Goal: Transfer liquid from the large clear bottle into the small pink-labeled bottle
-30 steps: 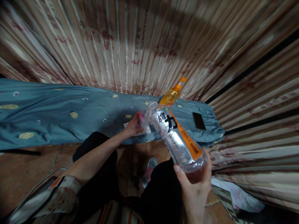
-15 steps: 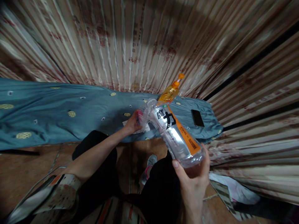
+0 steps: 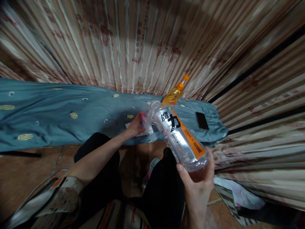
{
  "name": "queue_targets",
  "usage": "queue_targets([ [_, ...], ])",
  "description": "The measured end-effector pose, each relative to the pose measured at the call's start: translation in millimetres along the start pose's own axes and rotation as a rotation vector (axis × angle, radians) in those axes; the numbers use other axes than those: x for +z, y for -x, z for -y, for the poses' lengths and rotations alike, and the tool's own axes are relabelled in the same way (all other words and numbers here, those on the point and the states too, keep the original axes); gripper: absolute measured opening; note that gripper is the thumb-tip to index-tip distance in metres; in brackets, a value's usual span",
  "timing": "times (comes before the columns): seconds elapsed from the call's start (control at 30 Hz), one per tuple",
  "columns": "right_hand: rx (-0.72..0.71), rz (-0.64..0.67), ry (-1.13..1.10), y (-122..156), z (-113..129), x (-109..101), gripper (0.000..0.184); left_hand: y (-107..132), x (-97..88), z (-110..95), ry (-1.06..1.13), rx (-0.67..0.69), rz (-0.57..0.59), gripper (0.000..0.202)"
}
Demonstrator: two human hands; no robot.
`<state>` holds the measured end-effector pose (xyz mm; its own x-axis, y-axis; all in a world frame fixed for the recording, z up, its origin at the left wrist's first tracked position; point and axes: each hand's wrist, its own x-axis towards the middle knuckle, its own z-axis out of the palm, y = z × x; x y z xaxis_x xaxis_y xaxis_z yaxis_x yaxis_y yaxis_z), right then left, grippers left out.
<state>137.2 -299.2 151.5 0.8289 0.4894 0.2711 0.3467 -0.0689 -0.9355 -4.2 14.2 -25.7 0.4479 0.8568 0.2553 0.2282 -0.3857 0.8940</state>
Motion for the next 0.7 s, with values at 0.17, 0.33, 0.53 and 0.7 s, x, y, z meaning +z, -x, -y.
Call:
queue_targets([
  [0.17,-0.014,0.001,0.030,-0.3,-6.7,-1.9,0.128,-0.6,-6.1,-4.2,-0.004,-0.010,0.060,0.116],
  [0.33,-0.003,-0.007,0.013,-0.6,-4.5,-0.6,0.129,-0.6,-3.3,-7.9,-0.022,-0.057,0.021,0.116],
  [0.53,0.065,0.006,-0.002,-1.2,-5.8,-1.9,0.133,1.4,-11.3,-10.4,0.018,-0.031,0.030,0.110],
  [0.7,0.074,0.022,-0.035,-0.7,-9.2,-1.1,0.134,3.2,-14.5,-11.8,0.011,-0.050,0.032,0.110],
])
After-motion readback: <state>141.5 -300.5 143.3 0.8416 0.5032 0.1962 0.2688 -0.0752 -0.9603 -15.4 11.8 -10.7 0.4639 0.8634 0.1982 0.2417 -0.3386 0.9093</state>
